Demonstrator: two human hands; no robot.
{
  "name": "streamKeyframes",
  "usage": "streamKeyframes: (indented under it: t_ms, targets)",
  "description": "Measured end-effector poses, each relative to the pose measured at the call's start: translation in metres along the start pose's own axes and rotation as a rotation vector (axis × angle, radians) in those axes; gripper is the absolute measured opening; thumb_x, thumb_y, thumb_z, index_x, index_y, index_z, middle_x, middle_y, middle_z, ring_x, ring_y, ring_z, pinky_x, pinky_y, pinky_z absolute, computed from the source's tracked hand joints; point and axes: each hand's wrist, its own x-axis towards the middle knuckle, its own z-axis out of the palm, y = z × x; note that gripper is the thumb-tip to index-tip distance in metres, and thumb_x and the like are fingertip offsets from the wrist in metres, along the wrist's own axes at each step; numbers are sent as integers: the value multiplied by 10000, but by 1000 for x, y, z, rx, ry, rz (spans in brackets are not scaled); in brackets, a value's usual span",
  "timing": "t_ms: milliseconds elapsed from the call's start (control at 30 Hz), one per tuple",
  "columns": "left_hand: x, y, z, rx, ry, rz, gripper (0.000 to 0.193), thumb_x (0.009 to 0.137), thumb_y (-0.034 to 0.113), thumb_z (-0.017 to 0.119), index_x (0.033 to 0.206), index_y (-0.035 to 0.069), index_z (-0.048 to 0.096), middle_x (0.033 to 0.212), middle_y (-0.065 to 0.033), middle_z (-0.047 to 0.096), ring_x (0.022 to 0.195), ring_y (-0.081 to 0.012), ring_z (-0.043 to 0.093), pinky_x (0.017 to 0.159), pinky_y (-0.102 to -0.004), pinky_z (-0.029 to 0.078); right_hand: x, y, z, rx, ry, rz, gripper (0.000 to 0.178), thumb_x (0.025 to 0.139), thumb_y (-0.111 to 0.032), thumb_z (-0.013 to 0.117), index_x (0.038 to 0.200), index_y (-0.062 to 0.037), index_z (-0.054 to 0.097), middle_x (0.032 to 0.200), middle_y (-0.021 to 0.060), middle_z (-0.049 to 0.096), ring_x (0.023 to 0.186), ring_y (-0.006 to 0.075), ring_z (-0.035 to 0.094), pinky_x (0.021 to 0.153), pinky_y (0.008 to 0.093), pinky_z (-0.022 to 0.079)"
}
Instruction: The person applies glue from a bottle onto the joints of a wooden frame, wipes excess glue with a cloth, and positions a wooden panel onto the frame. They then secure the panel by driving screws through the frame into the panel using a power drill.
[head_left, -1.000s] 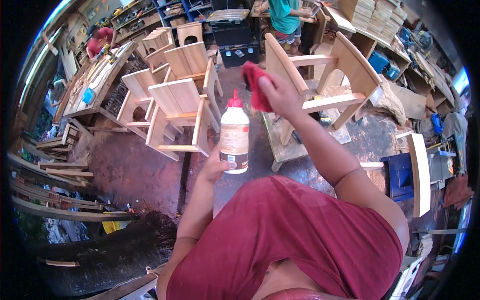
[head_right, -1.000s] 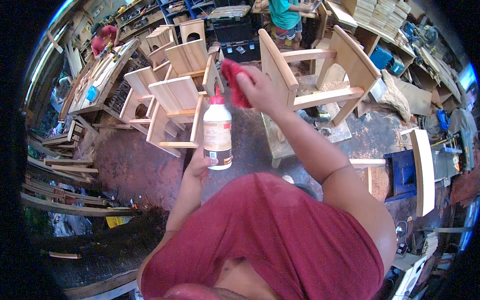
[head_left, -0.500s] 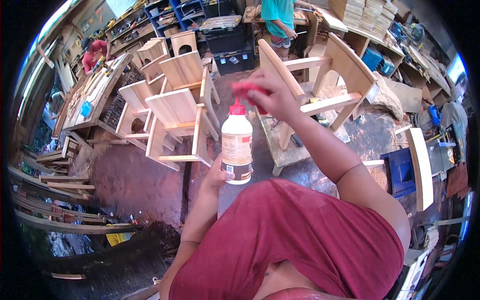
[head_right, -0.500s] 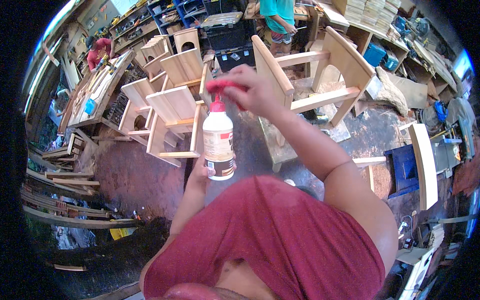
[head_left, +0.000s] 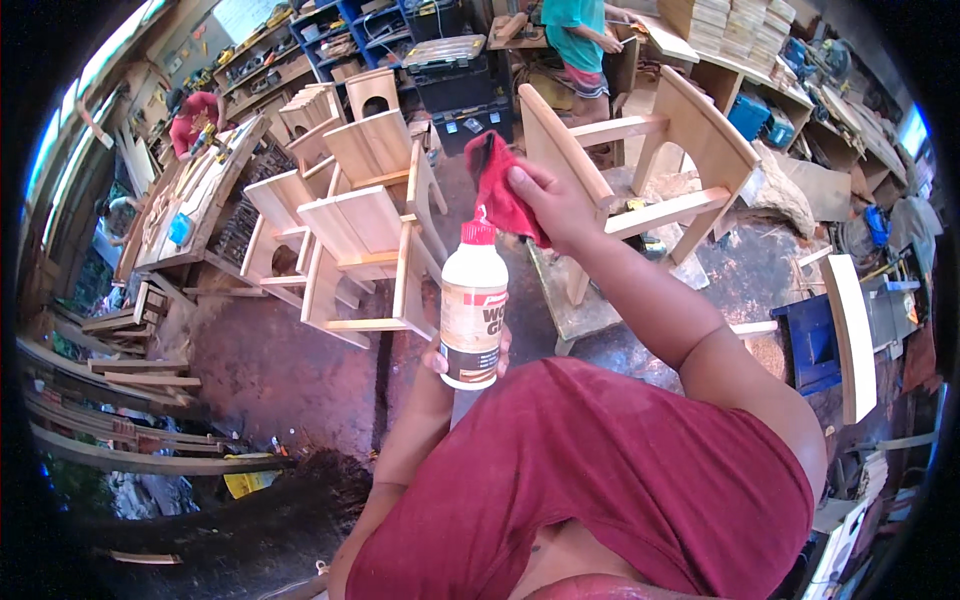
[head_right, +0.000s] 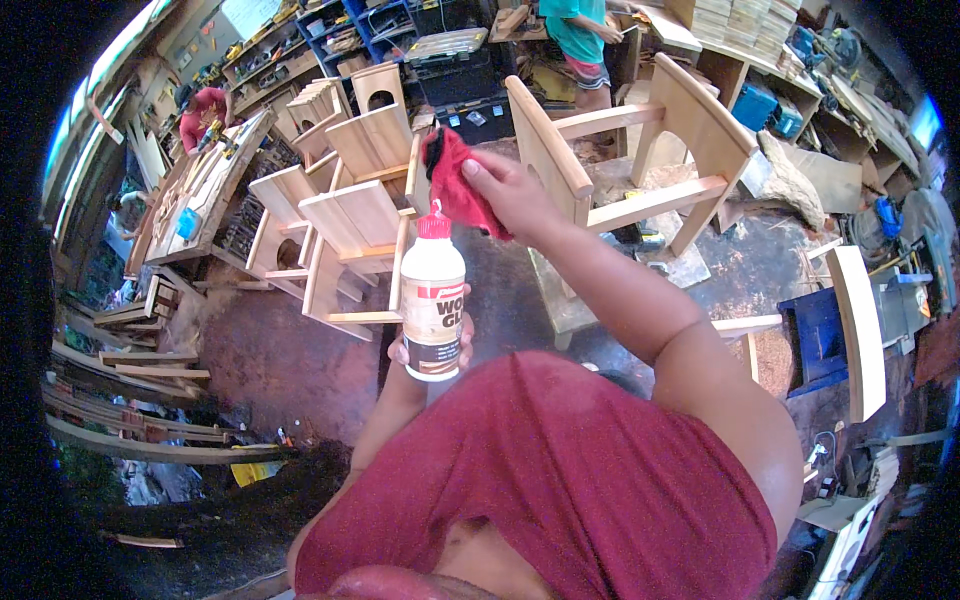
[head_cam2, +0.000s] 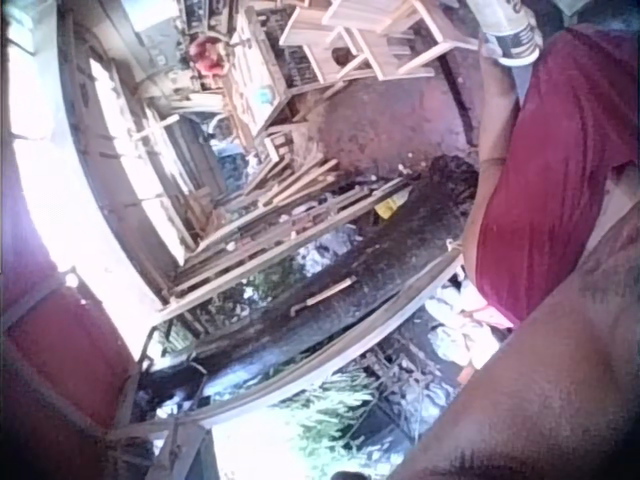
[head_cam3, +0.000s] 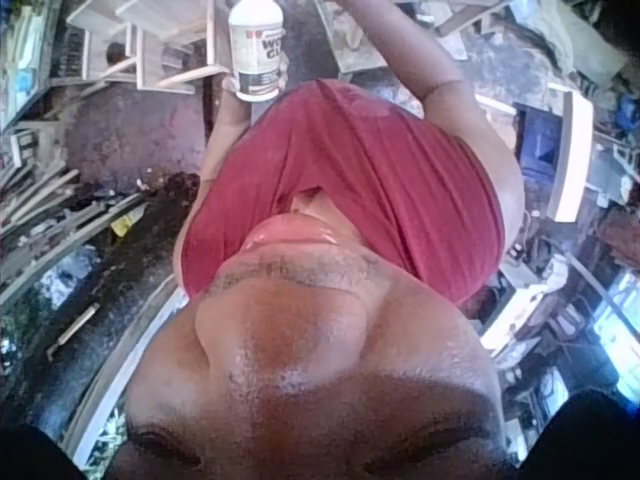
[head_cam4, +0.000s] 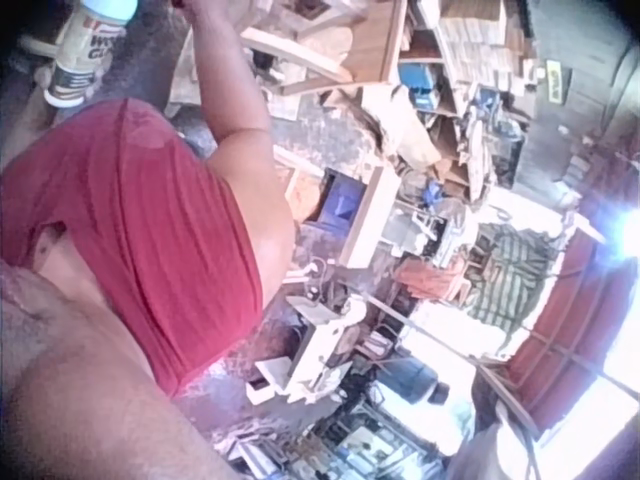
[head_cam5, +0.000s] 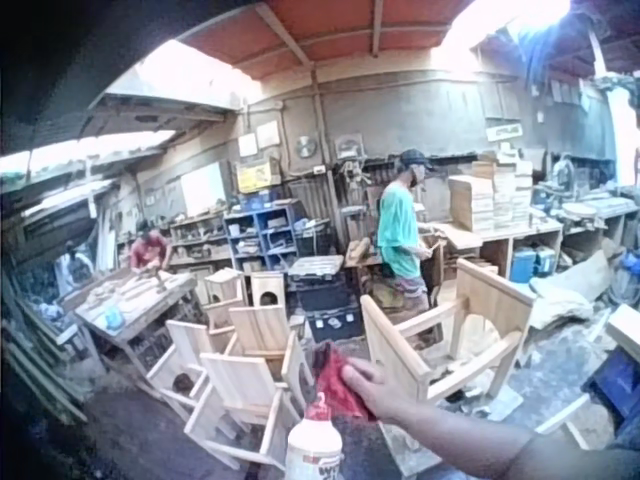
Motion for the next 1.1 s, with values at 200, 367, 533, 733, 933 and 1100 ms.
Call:
streamKeyframes:
  t_ms: [200,367,533,733,933,1100]
  targets:
    - [-8,2,2,255,141,-12,903,575,269,732,1315,-54,327,1069,-212,559,869,-309,644,761,-379,539,-8,-16,16,-15,-233,250,313,915,-263,605,1117,-26,567,871,4,623,738,70,568,672,238,482]
    - [-13,12,0,404,224,-130,871,550,233,725,1288,-64,370,1061,-191,587,902,-298,646,781,-380,537,-10,-3,15,-348,-157,65,255,919,-247,595,1014,-10,606,853,12,629,729,63,553,661,244,463]
    - [-1,2,12,-16,27,-14,1074,534,242,770,1396,-37,193,1041,-246,537,869,-360,636,759,-408,549,-13,1,26,-407,-87,-115,261,916,-253,591,970,1,613,834,34,635,730,86,565,660,267,457]
    - [6,-2,21,-264,-78,-25,1166,547,222,825,1431,-22,105,999,-267,516,843,-415,625,732,-439,555,-3,-13,17,-709,-83,-516,239,909,-218,576,961,15,594,772,66,617,701,151,583,661,319,463]
    - [6,-6,25,-271,-81,-56,1135,550,243,829,1428,6,150,979,-248,520,789,-397,620,656,-418,530,10,-4,2,-521,169,-383,221,880,-235,608,956,-27,609,736,101,592,629,204,574,605,338,455]
    - [10,-6,22,-278,-94,-101,1192,523,223,857,1437,-3,126,1009,-267,518,839,-416,619,701,-437,545,0,-27,-7,-332,214,-83,293,948,-320,524,1000,-43,604,797,6,605,689,120,555,642,300,466]
